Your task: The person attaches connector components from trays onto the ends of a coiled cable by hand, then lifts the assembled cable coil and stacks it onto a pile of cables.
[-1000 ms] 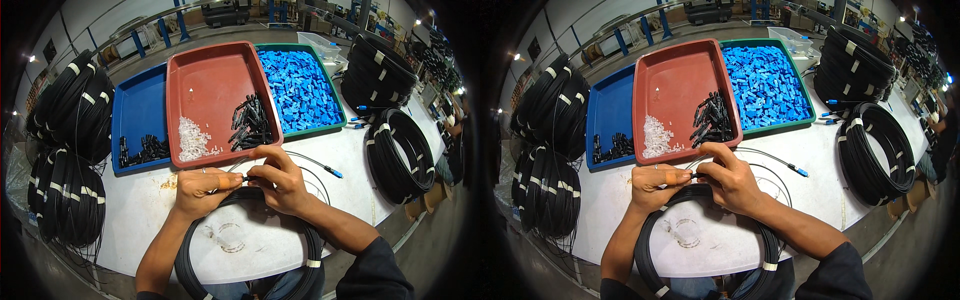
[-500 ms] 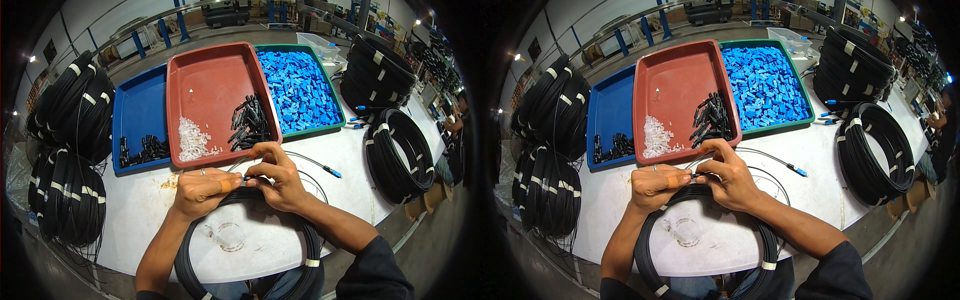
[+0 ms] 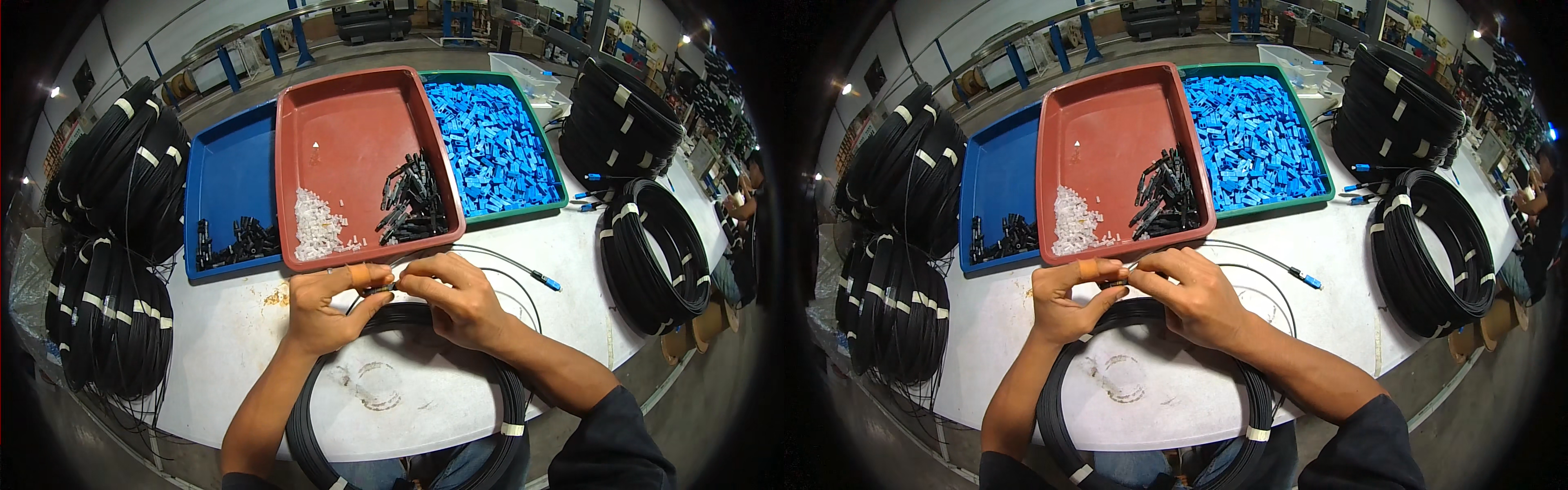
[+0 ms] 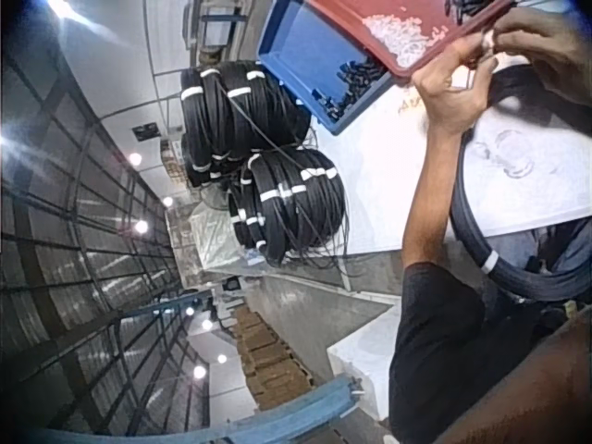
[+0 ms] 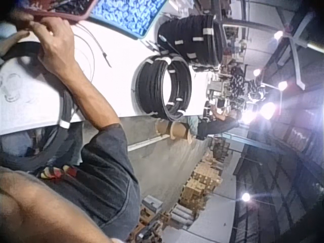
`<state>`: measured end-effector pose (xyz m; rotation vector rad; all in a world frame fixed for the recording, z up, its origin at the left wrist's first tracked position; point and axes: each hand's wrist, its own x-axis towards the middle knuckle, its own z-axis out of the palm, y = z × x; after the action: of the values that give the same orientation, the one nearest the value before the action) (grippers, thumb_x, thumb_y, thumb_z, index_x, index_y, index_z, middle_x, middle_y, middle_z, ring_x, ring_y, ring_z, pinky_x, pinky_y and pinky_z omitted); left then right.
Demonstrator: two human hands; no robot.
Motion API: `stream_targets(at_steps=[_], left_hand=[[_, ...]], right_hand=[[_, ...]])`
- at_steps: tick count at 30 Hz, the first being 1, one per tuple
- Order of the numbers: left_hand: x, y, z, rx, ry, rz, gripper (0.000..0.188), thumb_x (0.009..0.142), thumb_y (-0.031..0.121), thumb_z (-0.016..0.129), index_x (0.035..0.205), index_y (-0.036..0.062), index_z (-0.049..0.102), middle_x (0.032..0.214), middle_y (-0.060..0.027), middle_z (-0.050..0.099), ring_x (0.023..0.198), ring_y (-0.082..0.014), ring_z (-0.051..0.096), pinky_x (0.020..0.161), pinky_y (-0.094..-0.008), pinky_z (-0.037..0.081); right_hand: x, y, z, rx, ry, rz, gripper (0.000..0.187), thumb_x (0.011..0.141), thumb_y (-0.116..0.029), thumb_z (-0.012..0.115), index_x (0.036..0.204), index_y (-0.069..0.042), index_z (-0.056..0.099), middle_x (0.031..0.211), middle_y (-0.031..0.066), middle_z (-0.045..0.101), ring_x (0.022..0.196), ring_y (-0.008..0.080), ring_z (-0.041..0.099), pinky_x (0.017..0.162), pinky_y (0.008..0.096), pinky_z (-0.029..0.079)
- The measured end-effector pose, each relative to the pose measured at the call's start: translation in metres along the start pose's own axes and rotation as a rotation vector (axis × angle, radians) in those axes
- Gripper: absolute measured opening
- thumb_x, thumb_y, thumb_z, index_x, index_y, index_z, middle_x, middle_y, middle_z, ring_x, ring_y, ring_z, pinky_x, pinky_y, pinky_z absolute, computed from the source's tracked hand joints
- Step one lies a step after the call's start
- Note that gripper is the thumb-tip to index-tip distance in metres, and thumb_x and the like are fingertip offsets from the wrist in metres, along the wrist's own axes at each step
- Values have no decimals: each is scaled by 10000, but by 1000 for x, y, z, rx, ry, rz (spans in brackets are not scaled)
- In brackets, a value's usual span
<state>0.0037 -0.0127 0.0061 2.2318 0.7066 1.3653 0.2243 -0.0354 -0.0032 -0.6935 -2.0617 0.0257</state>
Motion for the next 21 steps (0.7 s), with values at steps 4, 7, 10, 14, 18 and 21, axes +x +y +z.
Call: stream_targets(at_steps=[4, 7, 10, 14, 18, 21], left_hand=[[-4, -5, -2, -74, 73, -99, 327, 757, -51, 831, 1073, -28, 752, 942, -136, 787, 850, -183, 768, 723, -272, 599], [-4, -6, -2, -89, 106, -104, 348, 761, -62, 826, 1096, -33, 735, 943, -152, 783, 877, -202, 775, 724, -268, 608], [-5, -7, -1, -94, 124, -93, 343, 758, -53, 837, 1084, -40, 731, 941, -149, 783, 880, -211, 777, 739, -267, 613], [-5, -5, -2, -84, 109, -103, 351, 754, -69, 837, 1084, -37, 719, 918, -146, 781, 903, -225, 776, 787, -285, 614], [-5, -4, -2, -73, 106, -88, 340, 756, -41, 848, 1075, -31, 730, 933, -137, 786, 887, -209, 779, 770, -269, 614], [-6, -7, -3, -78, 92, -42, 330, 761, -46, 842, 1072, -27, 735, 930, -135, 787, 880, -204, 779, 773, -264, 609]], right_hand=[[2, 4, 1, -44, 36, 12, 474, 627, 101, 672, 1078, -42, 705, 1021, 111, 665, 913, 293, 656, 752, 389, 524], [2, 3, 2, -50, 49, 31, 467, 640, 113, 658, 1074, -53, 711, 1004, 106, 656, 910, 285, 655, 742, 388, 523], [2, 2, 3, -35, 47, 60, 473, 649, 123, 647, 1078, -63, 715, 981, 98, 643, 898, 281, 650, 738, 386, 522], [1, 2, 4, -28, 34, 79, 485, 658, 127, 643, 1091, -79, 721, 965, 95, 622, 881, 279, 636, 728, 385, 516], [2, 1, 2, -12, 18, 75, 488, 666, 126, 639, 1097, -85, 724, 967, 97, 612, 883, 279, 631, 720, 390, 513], [1, 0, 3, 48, 26, 96, 480, 672, 125, 636, 1095, -85, 725, 974, 98, 608, 887, 280, 629, 718, 394, 513]])
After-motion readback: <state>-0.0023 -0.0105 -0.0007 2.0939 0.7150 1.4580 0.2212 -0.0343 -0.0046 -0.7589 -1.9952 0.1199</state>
